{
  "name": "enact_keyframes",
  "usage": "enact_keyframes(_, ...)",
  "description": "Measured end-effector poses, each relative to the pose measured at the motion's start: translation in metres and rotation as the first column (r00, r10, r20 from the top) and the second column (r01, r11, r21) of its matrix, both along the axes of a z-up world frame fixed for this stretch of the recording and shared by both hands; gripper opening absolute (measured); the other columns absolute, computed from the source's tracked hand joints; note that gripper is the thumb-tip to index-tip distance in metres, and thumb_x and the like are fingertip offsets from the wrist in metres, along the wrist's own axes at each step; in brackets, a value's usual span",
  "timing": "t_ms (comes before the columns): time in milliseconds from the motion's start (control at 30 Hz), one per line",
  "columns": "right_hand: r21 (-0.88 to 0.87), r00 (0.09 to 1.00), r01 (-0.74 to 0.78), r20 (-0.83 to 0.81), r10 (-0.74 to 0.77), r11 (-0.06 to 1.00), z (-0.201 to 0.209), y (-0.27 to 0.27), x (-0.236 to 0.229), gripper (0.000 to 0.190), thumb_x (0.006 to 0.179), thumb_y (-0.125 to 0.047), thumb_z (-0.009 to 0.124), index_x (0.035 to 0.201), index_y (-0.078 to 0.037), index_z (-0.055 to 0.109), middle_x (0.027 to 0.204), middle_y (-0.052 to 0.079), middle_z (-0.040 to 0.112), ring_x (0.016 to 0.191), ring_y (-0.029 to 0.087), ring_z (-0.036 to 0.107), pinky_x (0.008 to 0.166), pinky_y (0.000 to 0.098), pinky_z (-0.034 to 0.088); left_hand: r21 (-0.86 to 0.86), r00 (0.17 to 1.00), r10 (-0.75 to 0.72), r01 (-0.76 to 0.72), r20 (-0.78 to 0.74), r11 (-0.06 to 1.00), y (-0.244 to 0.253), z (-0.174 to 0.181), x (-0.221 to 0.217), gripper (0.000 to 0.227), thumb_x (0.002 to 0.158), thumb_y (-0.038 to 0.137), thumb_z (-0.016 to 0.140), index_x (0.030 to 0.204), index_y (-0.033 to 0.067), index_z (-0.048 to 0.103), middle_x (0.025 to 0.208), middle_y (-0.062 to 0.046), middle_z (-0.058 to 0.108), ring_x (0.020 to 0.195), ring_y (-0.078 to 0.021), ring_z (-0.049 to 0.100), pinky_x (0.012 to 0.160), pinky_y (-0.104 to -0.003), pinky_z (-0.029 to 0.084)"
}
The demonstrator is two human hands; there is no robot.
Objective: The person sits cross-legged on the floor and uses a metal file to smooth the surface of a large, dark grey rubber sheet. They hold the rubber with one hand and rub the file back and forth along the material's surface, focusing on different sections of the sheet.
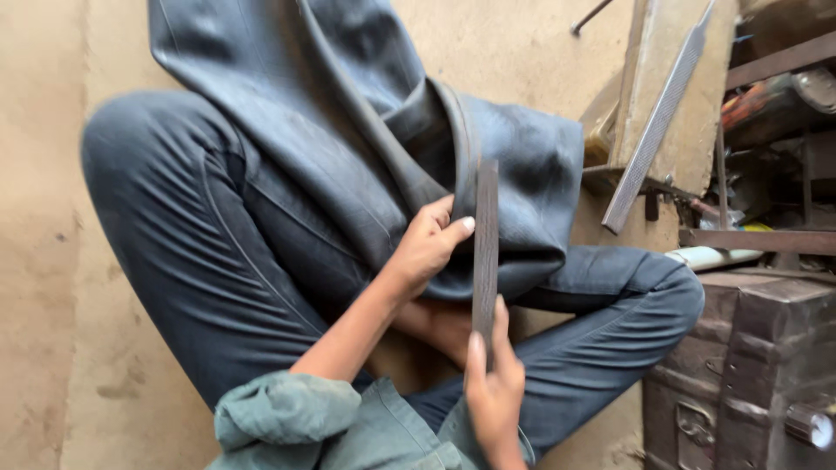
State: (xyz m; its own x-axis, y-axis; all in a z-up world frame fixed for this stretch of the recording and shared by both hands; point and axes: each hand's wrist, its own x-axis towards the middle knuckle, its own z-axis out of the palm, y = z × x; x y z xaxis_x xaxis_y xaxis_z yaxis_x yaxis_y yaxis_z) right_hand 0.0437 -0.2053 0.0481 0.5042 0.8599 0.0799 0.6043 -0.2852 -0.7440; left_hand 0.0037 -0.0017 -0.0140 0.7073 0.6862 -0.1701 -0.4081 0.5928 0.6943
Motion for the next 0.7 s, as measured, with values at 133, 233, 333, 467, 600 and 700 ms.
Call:
enact_keyframes(133, 0.016, 0.966, 0.1, -0.242, -0.093, 0.995, 0.018, 0.079, 0.02, 0.055, 0.111, -0.008, 0.053, 0.164, -0.004, 0.041, 0.083, 0.009, 0.057, 0.068, 0.013, 0.05, 0.059, 0.0269, 0.042, 0.059, 0.998, -0.015, 0.011, 0.064, 0.998, 0.003, 0.011, -0.01, 0.028, 0.101, 0.006, 0.057, 0.126, -0.0029, 0.064, 0.109, -0.003, 0.071, 0.097, -0.0079, 0.061, 0.089, -0.026, 0.05)
enact_keyframes(233, -0.029, 0.831, 0.186, -0.528, -0.173, 0.982, 0.037, 0.078, 0.025, 0.059, 0.102, -0.008, 0.05, 0.161, -0.006, 0.04, 0.056, -0.002, 0.044, 0.042, 0.005, 0.037, 0.039, 0.022, 0.033, 0.009, 0.998, -0.033, 0.033, 0.048, 0.999, 0.003, 0.019, -0.008, 0.029, 0.098, 0.007, 0.057, 0.125, -0.0013, 0.063, 0.112, -0.001, 0.072, 0.103, -0.008, 0.065, 0.094, -0.026, 0.052)
enact_keyframes(333, -0.049, 0.838, 0.173, -0.517, -0.174, 0.984, 0.03, 0.025, 0.02, 0.061, 0.098, -0.006, 0.048, 0.159, -0.007, 0.038, 0.055, -0.004, 0.047, 0.042, 0.003, 0.038, 0.04, 0.0203, 0.034, 0.02, 1.0, 0.004, -0.003, -0.027, 1.0, 0.008, 0.011, -0.001, 0.027, 0.099, 0.008, 0.059, 0.122, -0.0049, 0.066, 0.111, -0.003, 0.071, 0.099, -0.0092, 0.064, 0.091, -0.028, 0.052)
enact_keyframes(467, -0.209, 0.838, 0.254, -0.44, -0.323, 0.944, 0.019, -0.049, 0.003, 0.065, 0.09, 0.001, 0.054, 0.154, -0.006, 0.042, 0.073, 0.002, 0.064, 0.046, 0.004, 0.043, 0.043, 0.0209, 0.039, -0.042, 0.999, -0.006, 0.008, 0.047, 0.999, 0.006, -0.004, -0.001, 0.027, 0.101, 0.009, 0.059, 0.123, -0.006, 0.065, 0.111, -0.005, 0.072, 0.101, -0.0107, 0.063, 0.094, -0.028, 0.049)
enact_keyframes(600, -0.148, 0.978, 0.126, -0.146, -0.148, 0.981, 0.016, -0.032, -0.003, 0.065, 0.094, -0.001, 0.056, 0.157, -0.002, 0.04, 0.093, 0.008, 0.067, 0.073, 0.005, 0.056, 0.068, 0.0206, 0.048, 0.01, 0.997, -0.03, 0.029, 0.068, 1.0, 0.007, -0.001, -0.004, 0.028, 0.101, 0.009, 0.057, 0.124, -0.0046, 0.065, 0.113, -0.005, 0.072, 0.104, -0.01, 0.063, 0.097, -0.027, 0.049)
enact_keyframes(700, -0.044, 0.994, 0.066, -0.086, -0.07, 0.997, 0.012, 0.031, 0.01, 0.06, 0.099, -0.002, 0.053, 0.157, -0.001, 0.039, 0.108, 0.01, 0.066, 0.086, 0.008, 0.06, 0.073, 0.0234, 0.048, 0.038, 0.999, -0.021, 0.02, 0.044, 0.999, 0.011, 0.011, -0.003, 0.03, 0.099, 0.008, 0.057, 0.126, -0.0043, 0.064, 0.115, -0.005, 0.071, 0.105, -0.0096, 0.062, 0.098, -0.027, 0.048)
